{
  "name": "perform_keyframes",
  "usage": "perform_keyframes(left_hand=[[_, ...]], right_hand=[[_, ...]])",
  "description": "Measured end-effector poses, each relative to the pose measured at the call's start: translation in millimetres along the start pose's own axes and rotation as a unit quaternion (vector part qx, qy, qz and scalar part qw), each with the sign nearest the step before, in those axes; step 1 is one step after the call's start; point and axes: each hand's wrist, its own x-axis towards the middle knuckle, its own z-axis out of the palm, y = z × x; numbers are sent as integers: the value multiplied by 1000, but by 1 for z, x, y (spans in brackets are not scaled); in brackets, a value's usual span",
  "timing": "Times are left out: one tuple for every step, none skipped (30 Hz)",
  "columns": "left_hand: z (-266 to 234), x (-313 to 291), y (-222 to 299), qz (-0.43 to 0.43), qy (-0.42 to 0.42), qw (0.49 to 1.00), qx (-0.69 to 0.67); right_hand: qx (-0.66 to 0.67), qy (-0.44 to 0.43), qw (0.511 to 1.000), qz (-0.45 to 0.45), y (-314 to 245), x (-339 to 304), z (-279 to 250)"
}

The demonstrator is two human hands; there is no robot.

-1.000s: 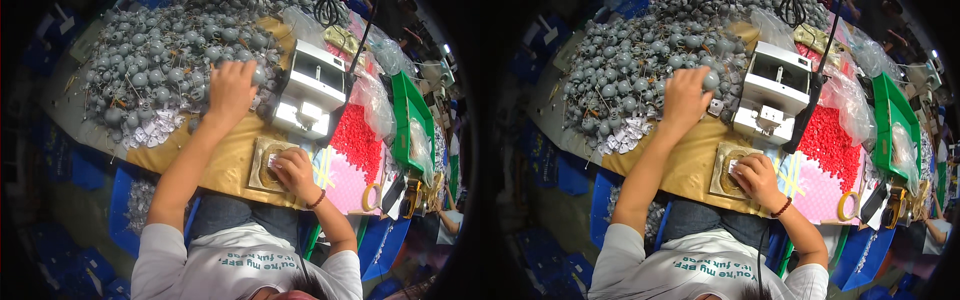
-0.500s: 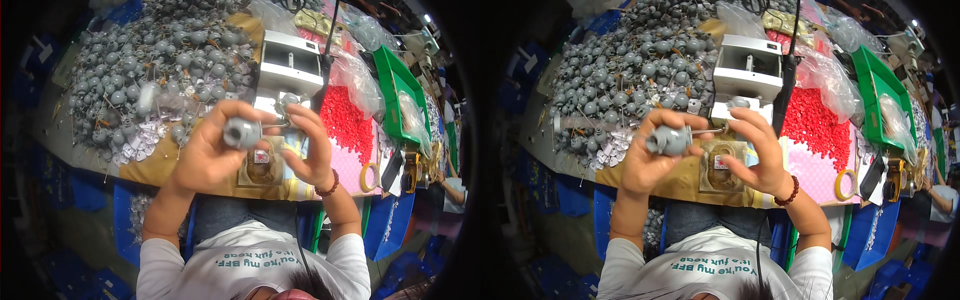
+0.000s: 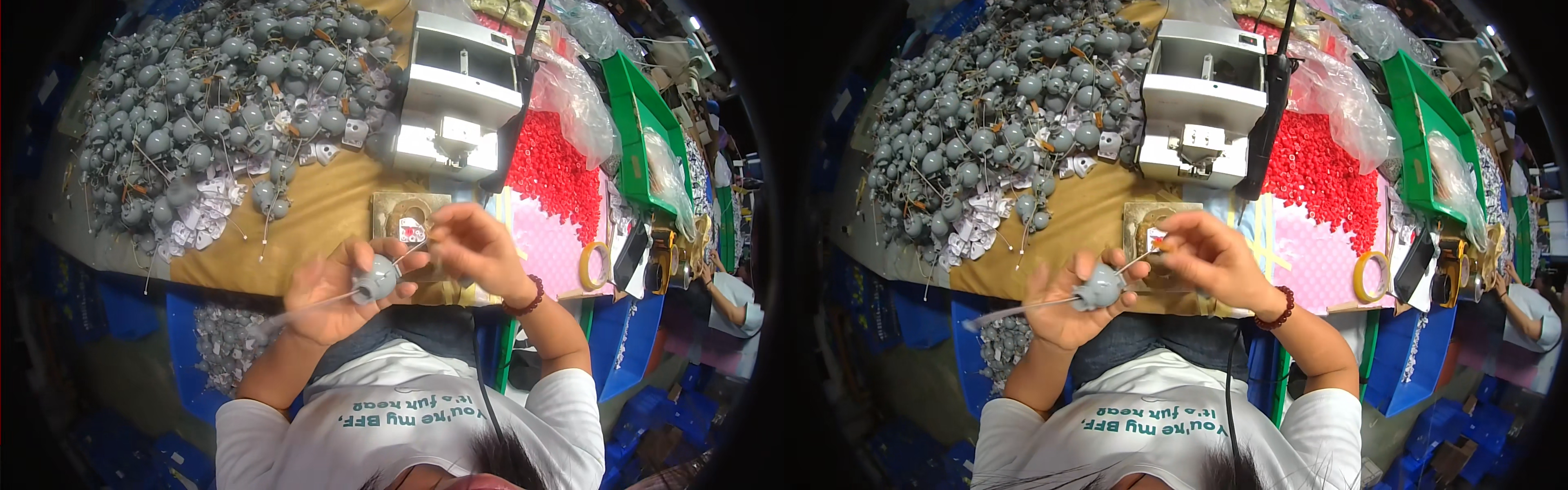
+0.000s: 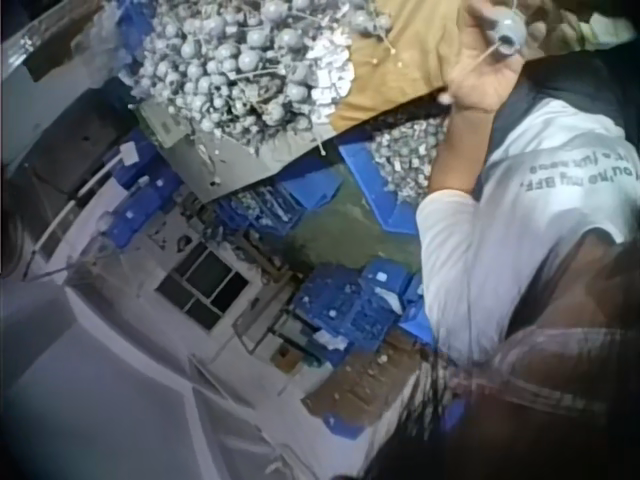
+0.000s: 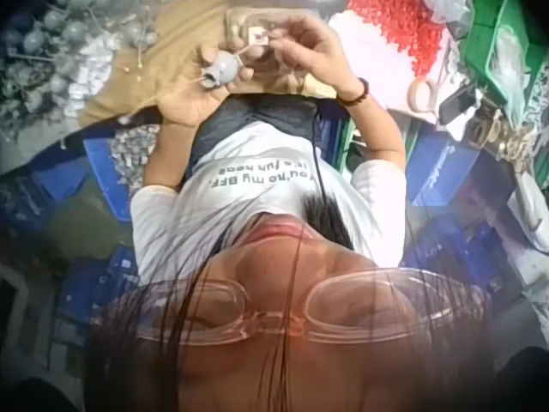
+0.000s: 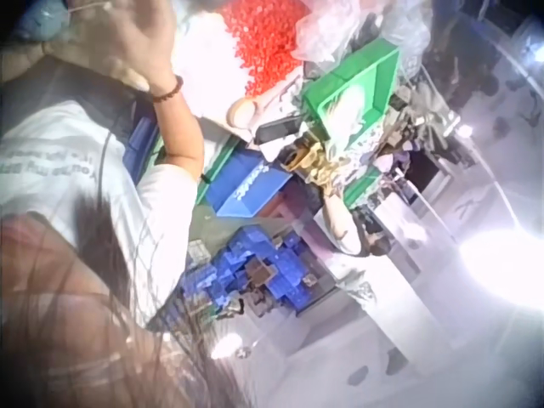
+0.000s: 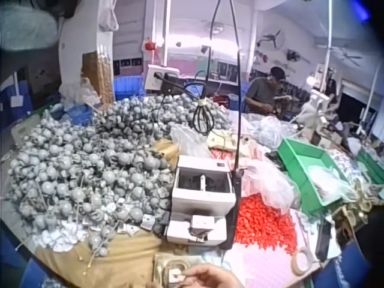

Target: Assemble small plastic toy components using an electric screwdriver.

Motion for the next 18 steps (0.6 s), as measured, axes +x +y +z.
perform_keyframes(left_hand=[[-5, -5, -4, -8, 36, 997, 63], [-9, -10, -8, -20, 71, 990, 123], [-13, -12, -14, -32, 117, 955, 271], [-15, -14, -18, -44, 160, 896, 412], [-17, -13, -22, 29, 126, 763, 633], [-16, -12, -25, 64, 112, 699, 703], [-15, -10, -28, 98, 97, 629, 765], [-15, -9, -31, 131, 81, 551, 820], [-17, -7, -34, 145, 71, 526, 835], [-18, -6, -36, 142, 65, 517, 841], [-19, -6, -37, 139, 59, 509, 847], [-19, -5, -38, 137, 53, 502, 853], [-19, -4, -38, 132, 47, 496, 857], [-18, -3, -37, 127, 41, 492, 861], [-18, -3, -37, 122, 35, 487, 864], [-19, -3, -36, 113, 26, 485, 867], [-20, -3, -35, 104, 15, 483, 869], [-20, -3, -34, 95, 3, 480, 872]], right_hand=[[-40, 21, 999, -10, -1, 0, 0], [-79, 42, 996, -18, -1, 1, 0], [-231, 30, 969, -87, 3, 3, -2], [-377, 16, 913, -153, 8, 4, -4], [-421, 24, 891, -170, 19, 4, -2], [-466, 17, 866, -179, 20, 5, -1], [-510, 10, 839, -188, 21, 7, 0], [-552, 2, 810, -197, 22, 9, 1], [-572, 8, 794, -204, 23, 13, 3], [-587, -1, 783, -207, 24, 16, 2], [-601, -11, 771, -209, 27, 19, 1], [-615, -20, 759, -211, 28, 21, 0], [-627, -30, 752, -202, 28, 21, 0], [-638, -39, 744, -194, 27, 21, 1], [-649, -50, 736, -184, 25, 20, 1], [-657, -66, 730, -178, 22, 20, 2], [-664, -81, 724, -171, 17, 21, 3], [-671, -93, 717, -163, 14, 20, 4]])
